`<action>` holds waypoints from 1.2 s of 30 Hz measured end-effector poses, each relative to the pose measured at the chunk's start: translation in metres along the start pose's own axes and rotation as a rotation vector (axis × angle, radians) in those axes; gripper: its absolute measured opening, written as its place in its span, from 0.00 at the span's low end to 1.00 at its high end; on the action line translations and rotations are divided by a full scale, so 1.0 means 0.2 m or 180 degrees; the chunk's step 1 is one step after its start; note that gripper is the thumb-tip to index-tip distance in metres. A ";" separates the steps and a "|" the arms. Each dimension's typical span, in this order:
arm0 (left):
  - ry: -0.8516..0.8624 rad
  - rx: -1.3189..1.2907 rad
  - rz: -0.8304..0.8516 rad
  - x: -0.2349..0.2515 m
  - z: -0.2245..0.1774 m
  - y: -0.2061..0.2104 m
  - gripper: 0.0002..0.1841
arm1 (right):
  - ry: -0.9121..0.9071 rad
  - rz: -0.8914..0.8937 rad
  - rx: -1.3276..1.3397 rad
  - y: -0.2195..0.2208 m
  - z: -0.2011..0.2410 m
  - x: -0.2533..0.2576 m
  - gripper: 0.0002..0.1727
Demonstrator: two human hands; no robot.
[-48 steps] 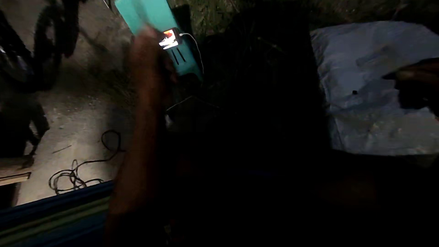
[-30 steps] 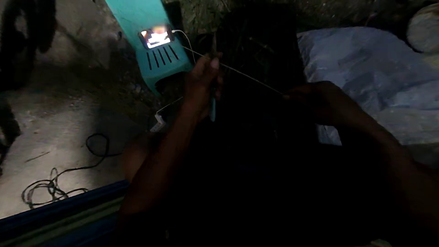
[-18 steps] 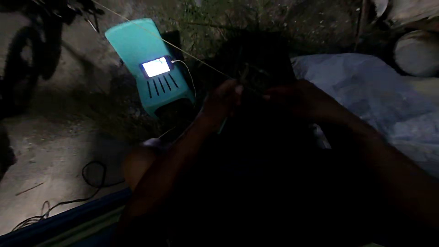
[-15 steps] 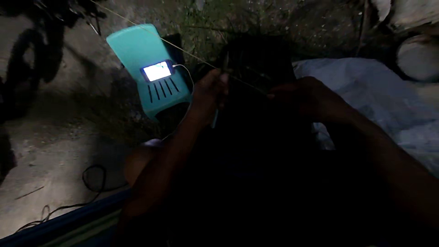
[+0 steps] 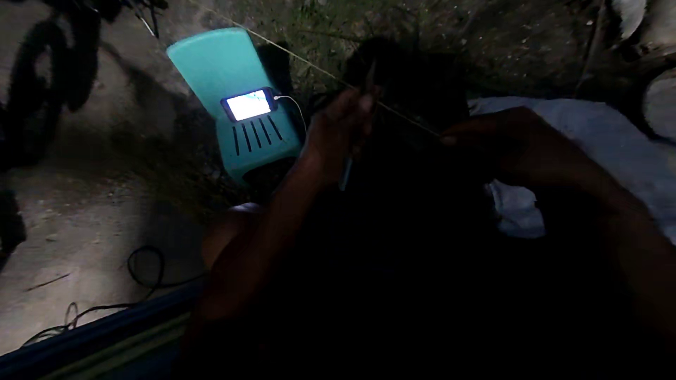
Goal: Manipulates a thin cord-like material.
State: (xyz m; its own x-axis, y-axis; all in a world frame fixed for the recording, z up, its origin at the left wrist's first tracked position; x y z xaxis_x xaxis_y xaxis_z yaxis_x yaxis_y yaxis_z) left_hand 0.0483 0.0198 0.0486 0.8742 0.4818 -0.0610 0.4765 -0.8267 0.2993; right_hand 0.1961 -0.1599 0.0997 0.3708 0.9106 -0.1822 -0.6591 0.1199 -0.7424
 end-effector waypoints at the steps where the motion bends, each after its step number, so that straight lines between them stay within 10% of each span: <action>1: 0.0101 -0.0077 -0.0098 0.00 -0.02 -0.02 0.16 | 0.0105 0.0025 0.0104 0.00 0.00 -0.01 0.13; 7: -0.0111 0.0165 0.0413 -0.18 0.01 0.12 0.15 | 0.0128 0.0237 0.0443 0.05 0.03 -0.12 0.14; 18: 0.1070 -0.1294 -0.1840 -0.39 -0.18 -0.39 0.17 | 0.0587 -0.0189 0.0517 -0.06 -0.17 -0.53 0.18; 25: 0.0259 0.0877 0.0497 -0.68 0.09 0.27 0.17 | 0.0573 -0.0411 0.1405 0.32 0.18 -0.51 0.08; 36: 0.0260 0.0187 -0.0141 -0.65 0.04 0.09 0.17 | 0.0528 0.0015 0.1181 0.42 0.37 -0.40 0.07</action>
State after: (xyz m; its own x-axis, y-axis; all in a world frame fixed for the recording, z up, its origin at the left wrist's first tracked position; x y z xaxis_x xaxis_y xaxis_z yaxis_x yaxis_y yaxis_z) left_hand -0.0570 -0.0600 0.0552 0.8427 0.5383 0.0056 0.5212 -0.8186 0.2415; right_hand 0.0629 -0.1947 0.0993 0.4478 0.8390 -0.3090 -0.8412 0.2782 -0.4637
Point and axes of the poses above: each hand's wrist, its own x-axis towards the middle knuckle, its own y-axis out of the palm, z = x × y, the point moved 4 cm from there along x, towards the middle knuckle, and after that the axes turned 4 degrees about y, right-handed, at the moved point
